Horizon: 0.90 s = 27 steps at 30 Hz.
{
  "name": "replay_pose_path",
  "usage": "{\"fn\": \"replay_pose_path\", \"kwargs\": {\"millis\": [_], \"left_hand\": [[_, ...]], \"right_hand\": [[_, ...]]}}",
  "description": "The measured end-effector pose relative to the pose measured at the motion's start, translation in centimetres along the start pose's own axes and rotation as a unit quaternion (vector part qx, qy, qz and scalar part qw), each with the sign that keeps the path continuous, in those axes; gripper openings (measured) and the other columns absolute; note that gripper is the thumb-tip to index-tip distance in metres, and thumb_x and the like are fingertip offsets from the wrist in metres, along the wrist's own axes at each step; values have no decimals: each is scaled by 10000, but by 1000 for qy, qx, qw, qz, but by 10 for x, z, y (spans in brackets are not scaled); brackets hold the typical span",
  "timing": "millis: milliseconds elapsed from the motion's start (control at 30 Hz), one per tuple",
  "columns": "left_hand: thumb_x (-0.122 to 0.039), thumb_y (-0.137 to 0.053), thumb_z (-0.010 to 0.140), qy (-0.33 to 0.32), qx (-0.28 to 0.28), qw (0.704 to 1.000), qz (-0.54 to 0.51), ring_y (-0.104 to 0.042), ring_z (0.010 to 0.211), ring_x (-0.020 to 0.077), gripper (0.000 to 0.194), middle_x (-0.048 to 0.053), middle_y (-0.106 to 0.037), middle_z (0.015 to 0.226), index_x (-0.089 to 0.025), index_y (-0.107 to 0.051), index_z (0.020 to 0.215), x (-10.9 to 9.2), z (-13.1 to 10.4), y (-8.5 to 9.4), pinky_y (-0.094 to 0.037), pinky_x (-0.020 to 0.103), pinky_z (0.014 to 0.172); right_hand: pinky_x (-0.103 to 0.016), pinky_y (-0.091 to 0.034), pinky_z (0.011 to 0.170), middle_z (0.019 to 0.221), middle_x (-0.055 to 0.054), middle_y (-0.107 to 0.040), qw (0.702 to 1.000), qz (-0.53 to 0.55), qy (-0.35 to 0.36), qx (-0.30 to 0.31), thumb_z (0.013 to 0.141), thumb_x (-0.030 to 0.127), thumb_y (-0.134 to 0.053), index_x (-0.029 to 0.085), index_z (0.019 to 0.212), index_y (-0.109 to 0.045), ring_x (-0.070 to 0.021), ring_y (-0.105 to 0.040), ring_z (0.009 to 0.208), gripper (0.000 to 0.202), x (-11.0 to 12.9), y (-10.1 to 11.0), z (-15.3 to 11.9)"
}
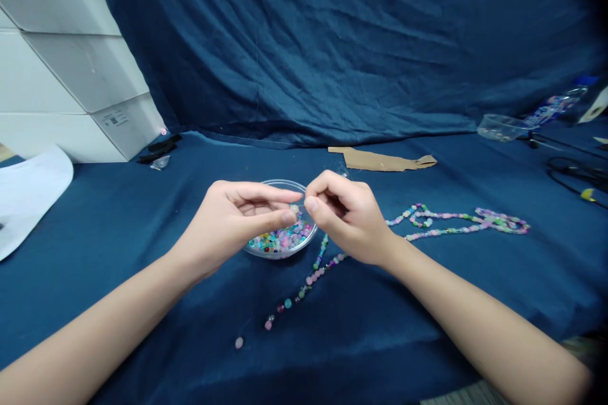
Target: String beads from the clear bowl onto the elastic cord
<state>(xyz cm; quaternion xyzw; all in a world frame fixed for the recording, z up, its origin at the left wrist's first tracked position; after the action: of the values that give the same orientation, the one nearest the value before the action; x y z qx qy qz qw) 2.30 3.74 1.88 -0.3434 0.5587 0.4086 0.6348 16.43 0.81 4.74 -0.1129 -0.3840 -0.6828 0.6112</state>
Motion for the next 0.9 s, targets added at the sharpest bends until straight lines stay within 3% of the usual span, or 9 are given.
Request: {"fn": "replay_pose_path", "kwargs": {"millis": [200, 267, 367, 567, 667, 733, 800, 833, 900], "left_hand": [[-106, -897, 772, -44, -15, 999, -26, -769, 747, 76, 313, -35, -810, 806, -280, -832, 1024, -12, -2, 2, -612, 90, 734], [-72, -887, 771, -60, -18, 998, -23, -764, 759, 66, 341, -45, -809, 825, -288, -824, 1026, -16, -3, 2, -607, 85, 750], [-49, -877, 770, -79, -21, 996, -20, -761, 778, 71, 354, -50, -800, 827, -287, -818, 1025, -20, -3, 3, -612, 99, 763], [-101, -882, 781, -109, -54, 992, -14, -754, 780, 83, 256, -29, -784, 823, -243, -813, 983, -28, -9, 8, -605, 119, 773], [-156, -883, 790, -116, -67, 990, 32, -754, 812, 112, 248, -15, -784, 852, -230, -800, 1012, -36, -7, 10, -604, 160, 791], [-209, -859, 820, -104, -37, 988, 107, -758, 856, 148, 254, 0, -793, 895, -231, -788, 1063, -38, 2, 7, -601, 204, 804], [-284, -812, 862, -90, 30, 965, 243, -753, 881, 189, 211, 23, -803, 937, -226, -794, 1064, -33, 16, -2, -588, 257, 803], [-311, -773, 889, -85, 72, 934, 338, -744, 881, 203, 196, 34, -805, 970, -228, -804, 1064, -28, 22, -7, -574, 284, 807], [-296, -757, 877, -77, 153, 837, 519, -725, 917, 242, 152, 53, -799, 951, -238, -830, 996, -9, 31, -16, -541, 335, 848]], "right_hand": [[-243, -342, 541, 738, 50, -532, 992, 94, -34, 83, 1051, 320, -593, 181, 1154, -636, -78, -409, 561, 178, -5, -15, -2], [-244, -361, 571, 757, 42, -553, 991, 93, -18, 94, 1029, 272, -630, 174, 1098, -648, -80, -440, 591, 122, -2, -17, -2], [-251, -384, 620, 758, 22, -569, 994, 69, 5, 90, 1016, 210, -638, 160, 945, -649, -96, -491, 656, 87, 2, -16, -1], [-261, -408, 672, 812, 5, -578, 994, 69, 13, 89, 1040, 218, -606, 166, 910, -623, -113, -507, 720, 141, 5, -14, 3], [-291, -463, 795, 893, -25, -619, 994, 95, 14, 59, 1061, 257, -583, 169, 911, -627, -141, -573, 838, 179, 6, -7, 5], [-304, -481, 824, 883, -24, -634, 992, 126, -8, 16, 1074, 296, -568, 181, 911, -624, -149, -600, 854, 207, 0, 0, 6], [-298, -490, 778, 789, 3, -613, 986, 158, -32, -36, 1083, 336, -555, 197, 909, -609, -137, -588, 760, 229, -8, 9, 6], [-292, -489, 743, 741, 17, -585, 982, 172, -41, -61, 1082, 356, -557, 203, 907, -601, -129, -566, 703, 236, -12, 13, 6], [-274, -470, 642, 668, 44, -502, 974, 196, -53, -102, 1070, 392, -577, 213, 911, -592, -112, -489, 590, 240, -19, 21, 6]]}}
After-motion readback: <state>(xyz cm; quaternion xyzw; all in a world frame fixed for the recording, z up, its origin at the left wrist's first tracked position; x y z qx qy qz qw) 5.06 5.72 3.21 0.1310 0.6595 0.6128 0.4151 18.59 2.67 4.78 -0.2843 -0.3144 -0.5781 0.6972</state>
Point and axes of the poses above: each hand's wrist, its own z-axis towards the middle knuckle, its own y-axis out of the back of the hand, x = y × z, the point moved 10 cm from there along z, towards the middle knuckle
